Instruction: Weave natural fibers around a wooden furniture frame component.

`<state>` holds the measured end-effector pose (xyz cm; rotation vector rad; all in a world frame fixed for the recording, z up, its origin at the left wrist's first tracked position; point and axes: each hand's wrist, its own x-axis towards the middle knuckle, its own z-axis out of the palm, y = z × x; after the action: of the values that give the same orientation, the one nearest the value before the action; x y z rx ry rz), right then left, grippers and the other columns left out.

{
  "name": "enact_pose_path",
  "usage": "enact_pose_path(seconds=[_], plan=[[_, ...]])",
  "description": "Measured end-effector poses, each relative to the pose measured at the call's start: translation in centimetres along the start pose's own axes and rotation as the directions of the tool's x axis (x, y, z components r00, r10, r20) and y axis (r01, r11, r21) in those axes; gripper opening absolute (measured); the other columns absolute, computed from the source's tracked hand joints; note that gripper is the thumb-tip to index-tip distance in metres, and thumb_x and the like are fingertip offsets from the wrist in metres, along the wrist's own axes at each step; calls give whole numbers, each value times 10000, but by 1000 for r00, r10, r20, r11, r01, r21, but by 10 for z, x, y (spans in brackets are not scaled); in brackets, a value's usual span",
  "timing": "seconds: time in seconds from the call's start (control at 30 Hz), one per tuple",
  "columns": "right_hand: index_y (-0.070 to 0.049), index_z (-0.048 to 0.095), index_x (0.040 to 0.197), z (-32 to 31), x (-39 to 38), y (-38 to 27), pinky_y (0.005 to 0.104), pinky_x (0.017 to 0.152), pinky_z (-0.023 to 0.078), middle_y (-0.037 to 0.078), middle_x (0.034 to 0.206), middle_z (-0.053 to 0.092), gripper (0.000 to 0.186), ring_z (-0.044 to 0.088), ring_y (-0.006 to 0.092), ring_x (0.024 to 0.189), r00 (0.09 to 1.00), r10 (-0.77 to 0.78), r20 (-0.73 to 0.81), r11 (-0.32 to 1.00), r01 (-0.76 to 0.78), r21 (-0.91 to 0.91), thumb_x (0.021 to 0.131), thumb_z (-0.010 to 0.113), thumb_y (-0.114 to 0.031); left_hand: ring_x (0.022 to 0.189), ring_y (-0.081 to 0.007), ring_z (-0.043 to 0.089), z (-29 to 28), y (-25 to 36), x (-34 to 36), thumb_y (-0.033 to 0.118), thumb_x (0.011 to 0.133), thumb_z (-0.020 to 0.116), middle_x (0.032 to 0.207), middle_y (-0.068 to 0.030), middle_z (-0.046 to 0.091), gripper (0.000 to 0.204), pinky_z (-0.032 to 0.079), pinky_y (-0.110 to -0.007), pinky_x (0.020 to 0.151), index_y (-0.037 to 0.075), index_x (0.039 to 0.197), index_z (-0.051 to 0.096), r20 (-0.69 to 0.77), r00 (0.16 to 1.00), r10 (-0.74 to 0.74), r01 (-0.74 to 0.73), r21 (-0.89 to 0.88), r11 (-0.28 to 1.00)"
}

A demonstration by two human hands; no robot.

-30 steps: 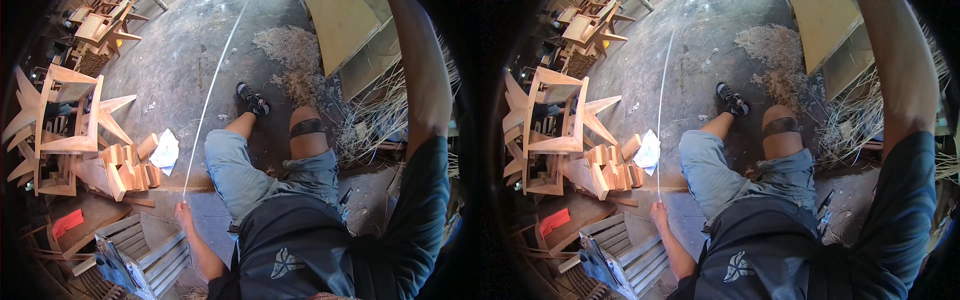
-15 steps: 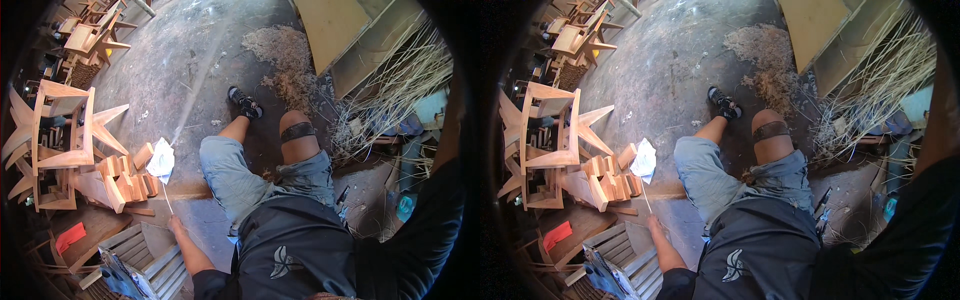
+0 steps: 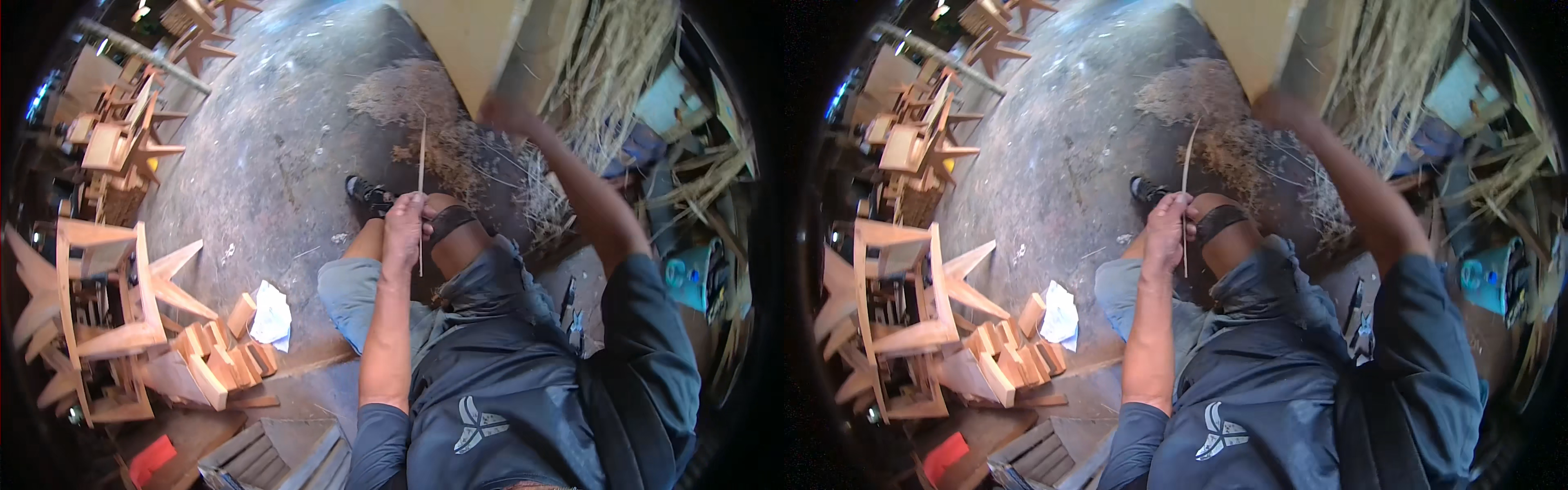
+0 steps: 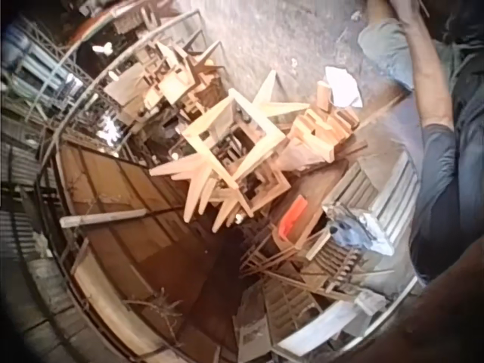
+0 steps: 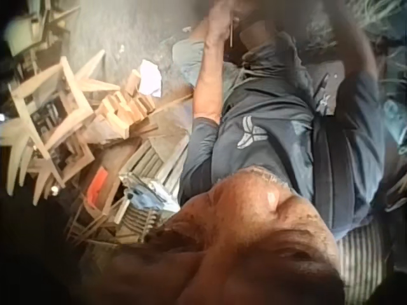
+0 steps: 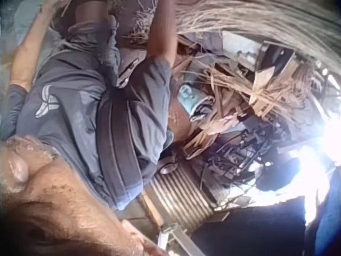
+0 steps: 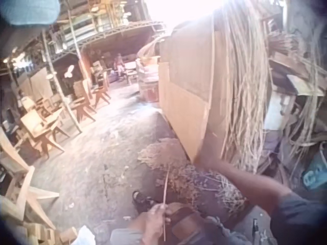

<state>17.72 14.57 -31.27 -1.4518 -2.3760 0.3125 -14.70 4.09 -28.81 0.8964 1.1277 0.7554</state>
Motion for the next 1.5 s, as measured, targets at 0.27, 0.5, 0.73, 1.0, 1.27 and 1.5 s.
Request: enact_pose_path(seconds=[0.27,0.5,0.73,1.0,1.27,1.5], plan=[[-3,606,758,114,-415,-42,309,408,447,89,616,608,237,560,178,435,362,922,-139,387,-839,382,835,516,-208,488,-69,480,59,-20,-25,264,939,490,566,8,494,266,381,-230,448,29,864,589,101,991,93,-133,537,833],[15,597,907,198,-484,-121,453,735,469,235,883,613,274,596,387,857,149,986,-69,162,-954,252,797,541,-230,561,-98,479,49,-48,-93,229,912,497,621,-13,507,234,399,-250,530,9,886,574,39,993,112,-107,701,705],[28,494,1029,284,-526,-107,469,761,458,269,938,575,410,563,420,874,4,977,-214,67,-955,290,688,628,-157,573,-58,486,13,-73,-151,195,914,528,678,1,531,195,390,-207,507,19,980,581,-53,997,-63,82,550,831],[11,615,825,280,-520,-96,427,687,491,184,744,629,249,621,348,727,233,940,-249,303,-908,291,677,647,-187,551,-103,511,2,-74,-90,238,902,516,606,-38,532,240,413,-274,505,19,842,595,-183,973,142,-4,600,800],[49,562,930,160,-376,-108,404,663,455,194,796,602,302,580,351,723,532,834,-148,551,-789,271,730,631,-167,578,-176,508,11,-60,-97,284,879,561,618,-153,543,340,434,-348,576,-28,744,566,-189,954,234,-39,694,719],[-9,512,1124,19,-167,-159,293,698,446,76,873,567,379,539,147,780,760,566,318,239,-521,819,815,596,-213,655,-401,564,19,-54,-58,330,882,526,692,-245,563,393,434,-426,613,-37,748,561,-126,966,224,-68,715,696]])
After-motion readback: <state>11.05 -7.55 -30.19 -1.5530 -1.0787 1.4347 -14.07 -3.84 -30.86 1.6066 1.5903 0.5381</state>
